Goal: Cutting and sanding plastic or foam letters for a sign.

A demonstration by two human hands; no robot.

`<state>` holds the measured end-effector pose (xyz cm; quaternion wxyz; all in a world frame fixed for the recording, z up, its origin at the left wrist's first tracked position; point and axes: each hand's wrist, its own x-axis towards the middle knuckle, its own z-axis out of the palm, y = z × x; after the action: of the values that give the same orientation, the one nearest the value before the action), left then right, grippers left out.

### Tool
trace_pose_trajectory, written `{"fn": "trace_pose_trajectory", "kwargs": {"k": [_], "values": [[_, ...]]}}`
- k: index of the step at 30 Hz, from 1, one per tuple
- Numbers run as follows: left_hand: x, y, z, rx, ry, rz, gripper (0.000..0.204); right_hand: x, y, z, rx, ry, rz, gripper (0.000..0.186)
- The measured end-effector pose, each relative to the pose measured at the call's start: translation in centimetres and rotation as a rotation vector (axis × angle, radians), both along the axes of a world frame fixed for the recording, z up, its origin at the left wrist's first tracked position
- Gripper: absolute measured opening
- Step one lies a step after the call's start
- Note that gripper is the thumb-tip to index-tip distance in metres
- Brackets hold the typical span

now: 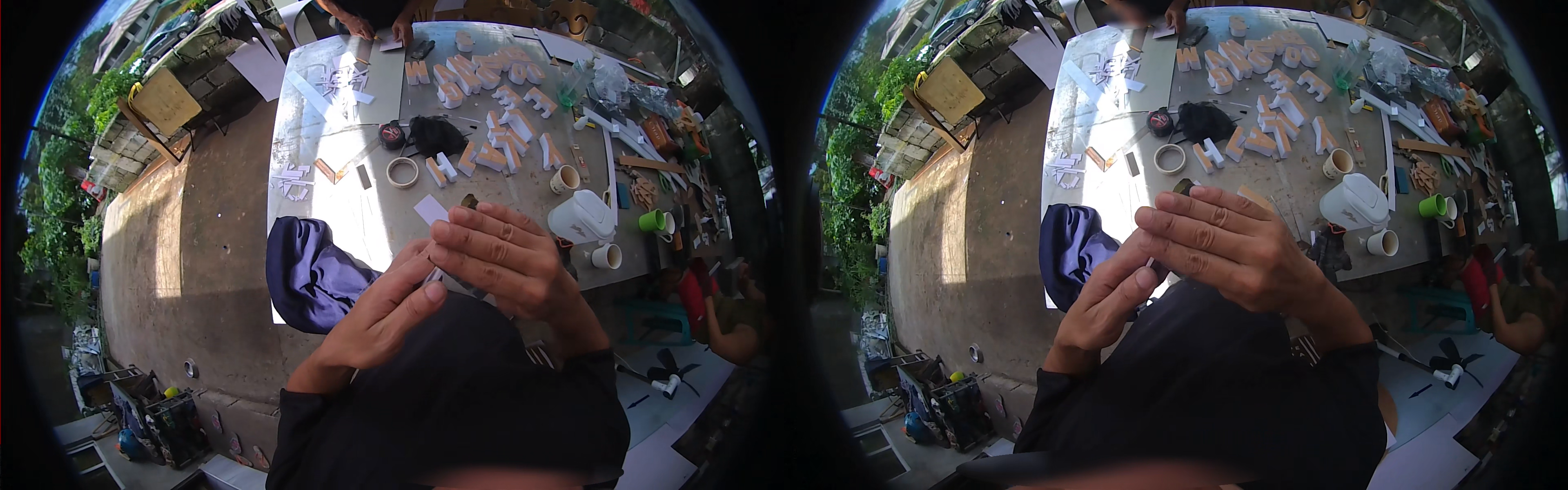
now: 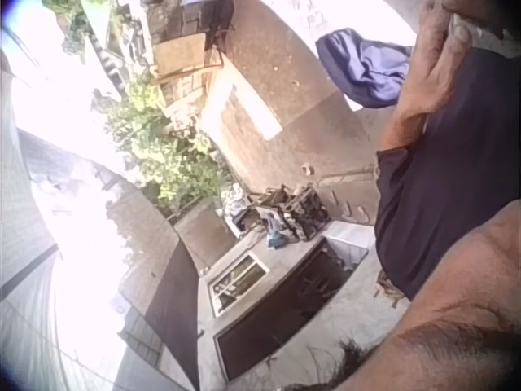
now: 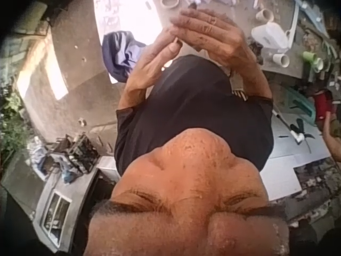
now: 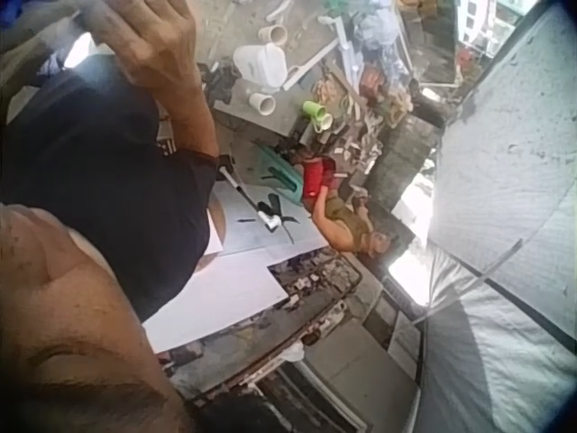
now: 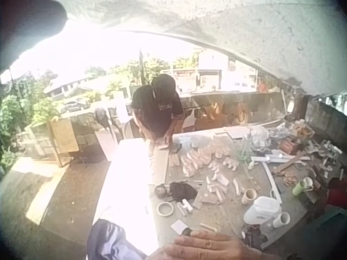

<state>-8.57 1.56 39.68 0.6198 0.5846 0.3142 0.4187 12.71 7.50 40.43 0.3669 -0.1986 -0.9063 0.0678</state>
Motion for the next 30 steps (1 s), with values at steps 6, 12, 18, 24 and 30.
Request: {"fn": "trace_pose_trajectory", "kwargs": {"k": [6, 12, 18, 24, 30], "values": [[-0.2, 0.3, 0.0, -0.023, 0.012, -0.025, 0.046, -0.2, 0.0, -0.2, 0.009, -0.03, -0.01, 0.03], [-0.3, 0.5, 0.0, 0.023, 0.072, -0.016, 0.047, -0.2, 0.4, 0.1, -0.024, 0.018, -0.016, 0.035], [-0.5, 1.2, -0.7, -0.245, -0.275, -0.144, 0.073, 2.8, 2.9, -2.4, -0.643, 0.449, -0.228, 0.035], [0.5, 1.6, -1.7, -0.446, -0.665, -0.325, 0.085, 3.1, 0.9, -2.3, -0.965, 0.788, -0.105, 0.036], [1.0, 1.5, -2.8, -0.506, -0.857, -0.419, 0.085, 4.0, 0.4, -2.7, -1.002, 0.853, -0.032, 0.037]]}}
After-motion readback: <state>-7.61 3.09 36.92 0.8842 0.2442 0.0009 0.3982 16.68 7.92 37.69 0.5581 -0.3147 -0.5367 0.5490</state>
